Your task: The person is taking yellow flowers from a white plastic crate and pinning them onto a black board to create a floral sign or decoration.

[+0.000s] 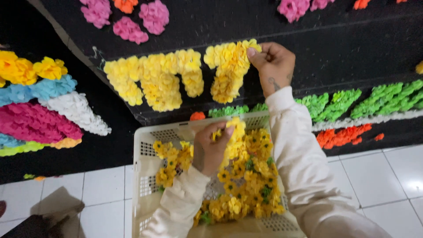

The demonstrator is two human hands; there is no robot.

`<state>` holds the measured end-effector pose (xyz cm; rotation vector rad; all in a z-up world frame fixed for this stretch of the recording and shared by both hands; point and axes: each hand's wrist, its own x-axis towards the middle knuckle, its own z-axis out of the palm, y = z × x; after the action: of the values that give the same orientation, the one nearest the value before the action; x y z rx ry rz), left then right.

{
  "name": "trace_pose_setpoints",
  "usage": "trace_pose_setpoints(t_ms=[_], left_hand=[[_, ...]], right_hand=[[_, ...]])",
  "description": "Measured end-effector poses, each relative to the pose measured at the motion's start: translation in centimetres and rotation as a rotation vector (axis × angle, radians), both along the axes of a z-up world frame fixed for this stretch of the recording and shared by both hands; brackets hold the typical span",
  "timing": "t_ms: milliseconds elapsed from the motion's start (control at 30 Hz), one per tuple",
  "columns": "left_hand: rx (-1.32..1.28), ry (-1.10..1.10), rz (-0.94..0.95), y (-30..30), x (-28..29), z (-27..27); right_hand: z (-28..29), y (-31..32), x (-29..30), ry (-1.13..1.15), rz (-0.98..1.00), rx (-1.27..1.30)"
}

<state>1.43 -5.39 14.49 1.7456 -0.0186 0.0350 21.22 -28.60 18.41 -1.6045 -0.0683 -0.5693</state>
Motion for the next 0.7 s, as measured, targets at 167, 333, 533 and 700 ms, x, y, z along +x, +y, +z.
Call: trace_pose_setpoints(t_ms=[167, 333, 533, 700], left_hand=[[-0.078, 0.001, 0.103, -1.9, 2.9, 2.6], [-0.043, -0.173, 0.146, -1.7, 5.5, 2.7], [-0.689, 0.262, 0.219, -1.9, 3.3, 2.6], [-0.944, 0.492, 0.051, -0.4, 3.8, -1.4]], right_hand=[[0.8, -0.6, 1.2, -0.035, -0.073, -0.181], [0.3, -0.8, -4.7, -0.05, 0.222, 0.146], [-0.6, -1.5, -9.4, -0.013, 0.455, 0.006], [1.0, -3.8, -4.4, -0.445, 0.053, -0.188]])
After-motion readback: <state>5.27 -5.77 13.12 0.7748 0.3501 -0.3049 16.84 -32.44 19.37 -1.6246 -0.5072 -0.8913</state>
